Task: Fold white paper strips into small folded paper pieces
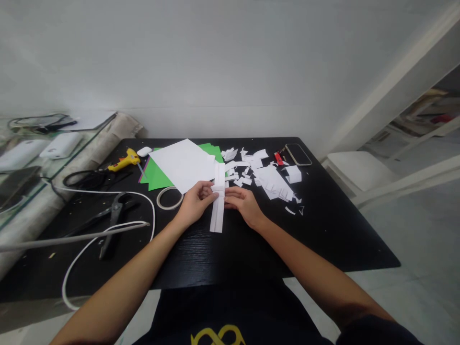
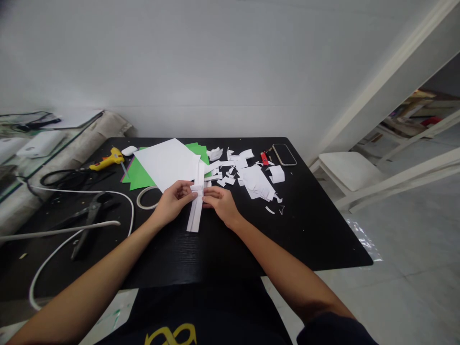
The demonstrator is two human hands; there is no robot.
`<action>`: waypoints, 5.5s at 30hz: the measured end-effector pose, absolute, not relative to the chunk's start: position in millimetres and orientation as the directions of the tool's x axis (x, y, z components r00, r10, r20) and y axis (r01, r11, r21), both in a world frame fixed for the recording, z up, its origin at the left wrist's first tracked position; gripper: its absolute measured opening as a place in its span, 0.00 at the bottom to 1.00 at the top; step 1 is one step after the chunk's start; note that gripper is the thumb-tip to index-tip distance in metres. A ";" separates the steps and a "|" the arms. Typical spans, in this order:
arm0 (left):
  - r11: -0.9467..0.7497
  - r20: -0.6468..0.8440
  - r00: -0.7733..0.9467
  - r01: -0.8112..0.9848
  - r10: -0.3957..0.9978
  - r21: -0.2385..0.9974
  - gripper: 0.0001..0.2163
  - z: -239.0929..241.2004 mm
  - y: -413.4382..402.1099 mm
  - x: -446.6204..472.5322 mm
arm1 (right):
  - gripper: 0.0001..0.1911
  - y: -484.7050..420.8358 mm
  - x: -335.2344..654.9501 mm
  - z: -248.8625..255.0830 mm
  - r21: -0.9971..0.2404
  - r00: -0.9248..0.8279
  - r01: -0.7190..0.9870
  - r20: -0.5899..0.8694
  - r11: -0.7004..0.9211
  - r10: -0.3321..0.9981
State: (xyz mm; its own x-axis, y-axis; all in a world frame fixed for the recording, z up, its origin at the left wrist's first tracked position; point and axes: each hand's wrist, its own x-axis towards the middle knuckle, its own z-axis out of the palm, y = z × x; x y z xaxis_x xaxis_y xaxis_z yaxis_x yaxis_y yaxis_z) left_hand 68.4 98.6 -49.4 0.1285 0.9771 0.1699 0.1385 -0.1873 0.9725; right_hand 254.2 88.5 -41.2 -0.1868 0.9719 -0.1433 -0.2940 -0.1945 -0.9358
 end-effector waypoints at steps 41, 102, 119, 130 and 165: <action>-0.011 0.021 0.202 -0.049 0.979 0.999 0.11 -37.6 98.3 65.5 | 0.12 88.9 256.4 -39.3 -0.916 -0.201 -0.321 -0.183 -0.241 0.962; 0.176 -0.052 0.357 -0.323 0.933 0.930 0.09 -31.8 94.6 64.9 | 0.09 89.6 260.4 -31.3 -0.792 -0.432 -0.444 -0.221 -0.419 0.874; 0.077 -0.003 0.295 -0.237 0.955 0.969 0.10 -31.4 93.0 66.6 | 0.12 87.7 255.2 -36.0 -0.904 -0.167 -0.365 -0.171 -0.222 0.971; -0.064 0.084 0.150 -0.131 0.985 0.989 0.10 -32.6 92.4 71.4 | 0.11 86.2 253.5 -38.4 -0.946 -0.141 -0.272 -0.141 -0.175 0.980; 0.146 -0.082 0.221 -0.289 0.972 0.946 0.17 -25.6 90.8 69.2 | 0.15 86.5 258.3 -29.7 -0.836 -0.404 -0.441 -0.142 -0.328 0.904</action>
State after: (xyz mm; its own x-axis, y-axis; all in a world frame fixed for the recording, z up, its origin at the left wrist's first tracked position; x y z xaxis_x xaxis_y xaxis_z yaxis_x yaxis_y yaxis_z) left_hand 69.2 90.8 -25.6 0.2215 0.9717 -0.0821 -0.2889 0.1458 0.9462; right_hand 258.3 86.5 -29.7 -0.4043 0.9036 -0.1416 -0.4407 -0.3281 -0.8355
